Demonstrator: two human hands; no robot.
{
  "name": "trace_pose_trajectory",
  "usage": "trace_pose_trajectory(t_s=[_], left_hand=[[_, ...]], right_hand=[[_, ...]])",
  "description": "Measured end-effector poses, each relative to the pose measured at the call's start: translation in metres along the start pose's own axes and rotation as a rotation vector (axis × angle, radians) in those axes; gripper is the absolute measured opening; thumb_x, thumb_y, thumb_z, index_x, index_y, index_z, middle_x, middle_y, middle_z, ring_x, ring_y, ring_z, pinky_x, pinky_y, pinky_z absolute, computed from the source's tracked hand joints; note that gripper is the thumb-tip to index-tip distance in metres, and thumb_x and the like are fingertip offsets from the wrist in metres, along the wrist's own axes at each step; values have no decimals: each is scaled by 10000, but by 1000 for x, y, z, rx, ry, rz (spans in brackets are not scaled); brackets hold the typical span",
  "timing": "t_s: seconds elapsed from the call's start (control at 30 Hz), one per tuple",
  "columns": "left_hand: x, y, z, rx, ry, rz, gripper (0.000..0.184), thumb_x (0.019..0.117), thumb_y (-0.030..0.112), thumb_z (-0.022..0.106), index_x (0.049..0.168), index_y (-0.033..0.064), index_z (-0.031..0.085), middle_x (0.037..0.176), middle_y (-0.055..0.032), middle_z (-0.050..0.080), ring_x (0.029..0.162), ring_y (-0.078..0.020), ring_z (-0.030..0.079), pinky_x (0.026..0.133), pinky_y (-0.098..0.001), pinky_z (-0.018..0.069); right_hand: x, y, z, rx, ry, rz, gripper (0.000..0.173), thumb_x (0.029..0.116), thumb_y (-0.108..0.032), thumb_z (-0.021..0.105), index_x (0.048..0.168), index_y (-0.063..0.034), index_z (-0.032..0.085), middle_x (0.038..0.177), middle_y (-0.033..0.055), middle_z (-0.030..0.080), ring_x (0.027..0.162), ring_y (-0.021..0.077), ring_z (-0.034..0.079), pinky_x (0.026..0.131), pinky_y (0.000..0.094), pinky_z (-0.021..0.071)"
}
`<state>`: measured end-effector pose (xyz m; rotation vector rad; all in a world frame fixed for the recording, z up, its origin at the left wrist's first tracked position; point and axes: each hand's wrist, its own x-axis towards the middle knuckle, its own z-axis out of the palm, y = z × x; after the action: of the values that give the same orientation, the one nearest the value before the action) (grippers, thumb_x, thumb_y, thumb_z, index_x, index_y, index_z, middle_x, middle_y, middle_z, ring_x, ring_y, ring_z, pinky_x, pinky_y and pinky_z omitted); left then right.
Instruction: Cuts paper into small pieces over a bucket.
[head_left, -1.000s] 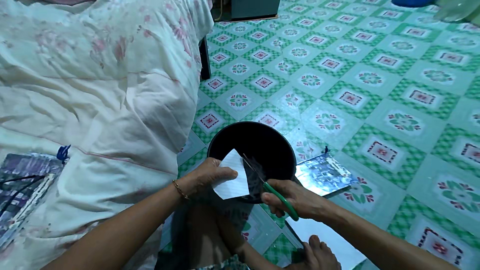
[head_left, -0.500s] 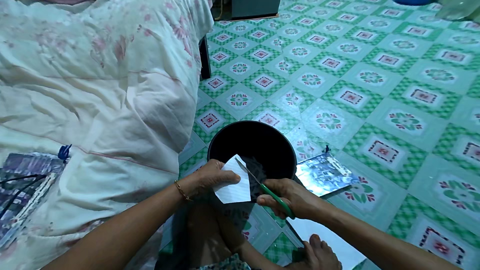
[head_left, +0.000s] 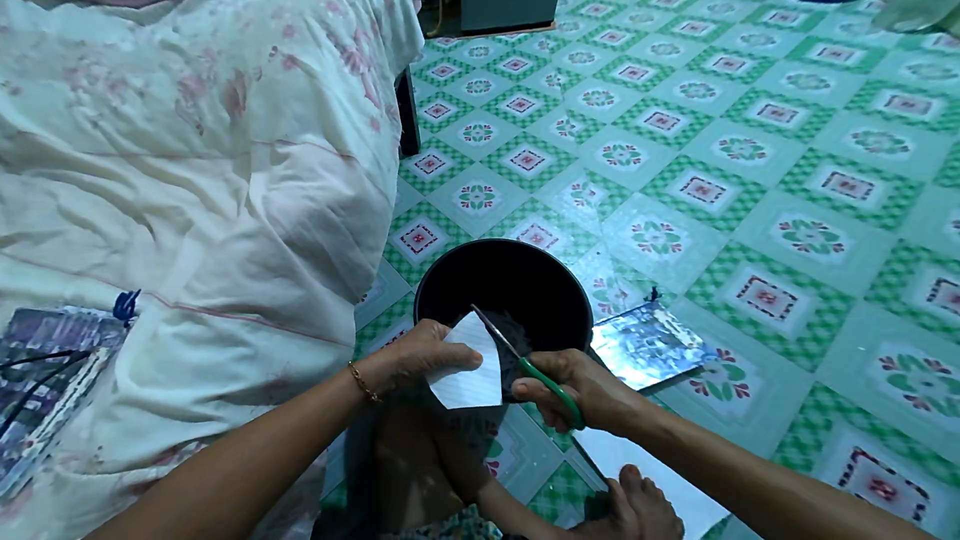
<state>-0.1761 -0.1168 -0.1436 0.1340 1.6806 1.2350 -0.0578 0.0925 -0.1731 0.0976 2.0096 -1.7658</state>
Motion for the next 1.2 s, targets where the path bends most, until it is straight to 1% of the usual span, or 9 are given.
trace_pose_trajectory(t_s=[0.1,0.2,0.27,0.33,0.53,0.77,0.83,0.97,1.2], left_hand=[[0,2,-1,-15,46,12,94,984,0,614,905,46,639,722,20,700,652,-42,686,662,-203,586],[2,4,-7,-25,90,50,92,992,16,615,908,36,645,721,16,698,651,-43,682,660,-202,582],[3,4,-10,-31,116,64,89,991,17,623,906,33,646,721,12,696,652,-46,679,663,-203,579],[3,5,-11,-20,119,63,78,988,19,630,912,30,647,722,7,696,653,-50,681,664,-206,580],[1,5,-8,34,75,56,97,982,19,633,887,30,654,711,13,693,640,-44,677,655,-203,580],[1,6,-8,27,86,51,100,987,14,628,893,33,657,709,17,695,642,-42,680,656,-200,580],[1,5,-7,26,73,36,106,983,8,627,883,29,656,703,10,695,634,-46,680,650,-201,580],[-1,4,-3,63,8,21,107,979,4,621,883,42,650,714,25,699,641,-37,681,663,-202,583],[0,3,-3,40,25,37,80,994,30,616,924,37,655,750,22,709,685,-39,693,691,-205,586]], right_hand=[[-1,1,-4,30,47,30,248,987,-369,607,910,-135,581,598,-115,595,511,5,597,516,170,507],[-5,-3,-11,-153,-100,81,416,983,-482,565,1056,-73,576,734,-75,610,638,24,610,620,213,509],[-6,-3,-12,-256,-164,90,507,972,-502,583,1114,-15,590,815,-18,609,697,57,602,664,256,507],[-5,-2,-11,-305,-173,93,530,967,-519,593,1109,-8,597,829,4,602,711,74,602,673,274,510],[-3,-2,-6,-279,-135,57,500,952,-543,598,1039,-50,596,740,-61,574,634,20,584,614,215,497],[-3,0,-4,-213,-72,0,291,966,-368,668,942,-87,598,629,-112,540,523,-31,536,522,143,447],[-2,1,-4,-216,-94,16,309,966,-395,661,950,-95,588,639,-110,546,533,-25,549,535,151,463],[-1,-3,0,-269,-128,52,458,971,-485,610,1042,-33,594,742,-45,566,620,25,572,608,212,489],[-1,1,1,-173,-28,-5,311,975,-393,647,938,-89,590,628,-107,545,525,-21,550,525,152,464]])
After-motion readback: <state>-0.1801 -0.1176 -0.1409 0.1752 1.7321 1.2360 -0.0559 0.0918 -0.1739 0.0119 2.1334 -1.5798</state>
